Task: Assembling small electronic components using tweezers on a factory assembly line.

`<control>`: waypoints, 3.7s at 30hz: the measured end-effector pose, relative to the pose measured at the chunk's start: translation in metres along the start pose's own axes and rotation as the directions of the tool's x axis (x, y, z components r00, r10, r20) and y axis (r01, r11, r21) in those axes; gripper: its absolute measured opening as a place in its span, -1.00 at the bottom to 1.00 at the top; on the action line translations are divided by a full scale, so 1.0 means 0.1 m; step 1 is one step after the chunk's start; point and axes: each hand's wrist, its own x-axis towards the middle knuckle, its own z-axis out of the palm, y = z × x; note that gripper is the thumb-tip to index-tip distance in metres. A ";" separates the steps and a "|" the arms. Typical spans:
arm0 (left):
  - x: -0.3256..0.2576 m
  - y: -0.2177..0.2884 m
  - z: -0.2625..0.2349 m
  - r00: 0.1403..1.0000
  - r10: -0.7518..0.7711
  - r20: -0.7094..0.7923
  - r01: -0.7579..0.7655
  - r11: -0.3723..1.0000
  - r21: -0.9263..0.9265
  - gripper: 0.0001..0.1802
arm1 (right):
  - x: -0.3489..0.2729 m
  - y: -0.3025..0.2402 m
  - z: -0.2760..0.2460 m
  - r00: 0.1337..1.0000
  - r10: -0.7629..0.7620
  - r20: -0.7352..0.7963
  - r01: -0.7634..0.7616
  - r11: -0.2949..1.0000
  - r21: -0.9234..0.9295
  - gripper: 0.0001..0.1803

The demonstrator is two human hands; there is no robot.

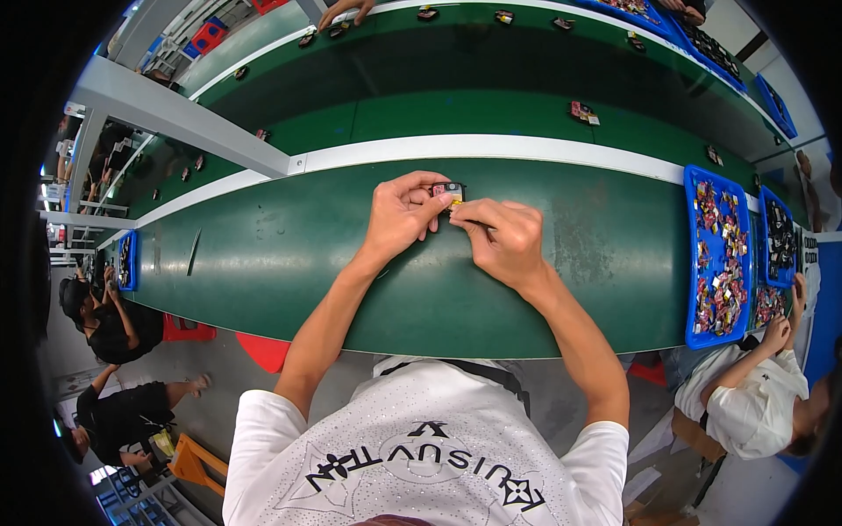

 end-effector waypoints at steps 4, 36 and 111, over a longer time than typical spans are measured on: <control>0.00 -0.01 0.00 1.000 -0.013 -0.011 0.013 1.000 -0.011 -0.76 | -0.02 -0.01 0.01 1.000 0.006 0.006 -0.006 1.000 -0.010 -0.85; 1.98 0.14 -0.75 0.877 0.465 -0.118 -0.207 0.590 0.780 -0.64 | 0.05 0.03 0.04 0.971 0.174 -0.162 -0.182 0.983 -0.036 -0.88; 0.12 -0.16 0.07 0.959 0.263 -0.108 -0.263 0.965 0.020 -0.83 | -0.03 0.17 -0.03 0.638 0.761 0.122 -0.682 0.484 0.549 -0.89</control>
